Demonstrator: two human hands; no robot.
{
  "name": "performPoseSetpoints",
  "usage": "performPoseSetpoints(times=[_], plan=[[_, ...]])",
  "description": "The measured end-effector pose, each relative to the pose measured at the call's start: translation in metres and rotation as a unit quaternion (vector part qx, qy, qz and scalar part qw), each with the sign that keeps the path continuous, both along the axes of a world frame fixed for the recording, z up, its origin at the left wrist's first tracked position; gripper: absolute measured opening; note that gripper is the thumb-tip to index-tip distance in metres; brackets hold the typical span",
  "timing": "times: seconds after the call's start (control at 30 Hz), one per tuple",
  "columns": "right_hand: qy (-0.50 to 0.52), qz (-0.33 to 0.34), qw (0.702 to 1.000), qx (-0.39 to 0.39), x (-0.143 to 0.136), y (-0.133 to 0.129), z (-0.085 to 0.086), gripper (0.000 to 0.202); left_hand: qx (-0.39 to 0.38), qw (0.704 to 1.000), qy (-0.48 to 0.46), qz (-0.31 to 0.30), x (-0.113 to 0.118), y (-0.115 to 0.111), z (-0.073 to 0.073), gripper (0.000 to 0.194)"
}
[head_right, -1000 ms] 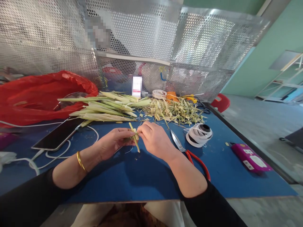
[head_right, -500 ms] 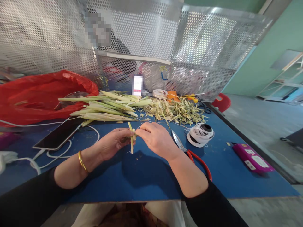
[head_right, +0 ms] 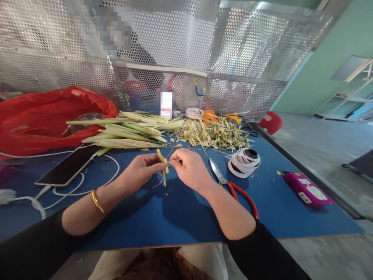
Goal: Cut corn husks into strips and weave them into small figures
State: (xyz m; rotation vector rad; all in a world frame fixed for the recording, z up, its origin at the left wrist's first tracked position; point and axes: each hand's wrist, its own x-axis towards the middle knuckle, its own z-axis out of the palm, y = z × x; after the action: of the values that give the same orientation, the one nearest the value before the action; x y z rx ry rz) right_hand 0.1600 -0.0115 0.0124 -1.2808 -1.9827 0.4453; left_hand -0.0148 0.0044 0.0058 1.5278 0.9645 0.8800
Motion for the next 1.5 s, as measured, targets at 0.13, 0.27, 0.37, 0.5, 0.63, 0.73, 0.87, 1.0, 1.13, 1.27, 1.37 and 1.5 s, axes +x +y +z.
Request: performPoseSetpoints(times=[0.13,0.27,0.37,0.5,0.63,0.73,0.87,1.0,1.13,1.27,1.37,1.5], plan=[[0.052,-0.043,0.990,-0.127,0.001,0.001,0.000,0.014,0.082,0.994,0.068,-0.012,0.001,-0.001,-0.003,0.018],[0.151,-0.034,0.961,-0.229,0.000,0.005,-0.007,0.011,0.163,0.973,0.160,0.024,0.005,-0.007,-0.002,0.013],[0.205,-0.002,0.953,-0.222,-0.002,0.006,-0.009,0.012,0.119,0.983,0.123,0.062,0.008,-0.007,0.000,0.012],[0.088,0.049,0.995,0.018,-0.002,0.003,-0.004,0.007,-0.067,0.993,-0.058,0.076,0.006,-0.001,0.001,0.012],[-0.097,0.073,0.974,0.189,0.003,0.002,0.000,0.015,-0.168,0.976,-0.131,0.050,0.002,0.001,0.000,0.008],[-0.171,0.074,0.955,0.232,0.006,0.002,-0.001,0.017,-0.236,0.960,-0.146,0.031,0.001,0.001,-0.003,0.006],[-0.219,0.074,0.940,0.251,0.005,0.002,-0.003,0.022,-0.305,0.939,-0.155,0.035,0.001,0.002,-0.006,0.004],[-0.173,0.036,0.968,0.176,0.003,0.002,-0.002,0.020,-0.206,0.970,-0.130,0.000,0.000,0.003,-0.003,0.010],[-0.014,0.008,1.000,0.011,0.002,0.004,-0.002,0.017,0.007,0.999,-0.031,-0.003,-0.001,0.003,0.001,0.017],[0.137,-0.010,0.970,-0.199,0.003,0.006,-0.007,0.022,0.178,0.978,0.107,0.021,0.001,-0.001,-0.001,0.014],[0.186,-0.012,0.948,-0.257,0.004,0.008,-0.010,0.021,0.232,0.957,0.169,0.047,0.003,-0.005,-0.002,0.013],[0.238,0.033,0.916,-0.322,0.008,0.010,-0.009,0.020,0.259,0.948,0.185,0.026,0.004,-0.007,0.001,0.012]])
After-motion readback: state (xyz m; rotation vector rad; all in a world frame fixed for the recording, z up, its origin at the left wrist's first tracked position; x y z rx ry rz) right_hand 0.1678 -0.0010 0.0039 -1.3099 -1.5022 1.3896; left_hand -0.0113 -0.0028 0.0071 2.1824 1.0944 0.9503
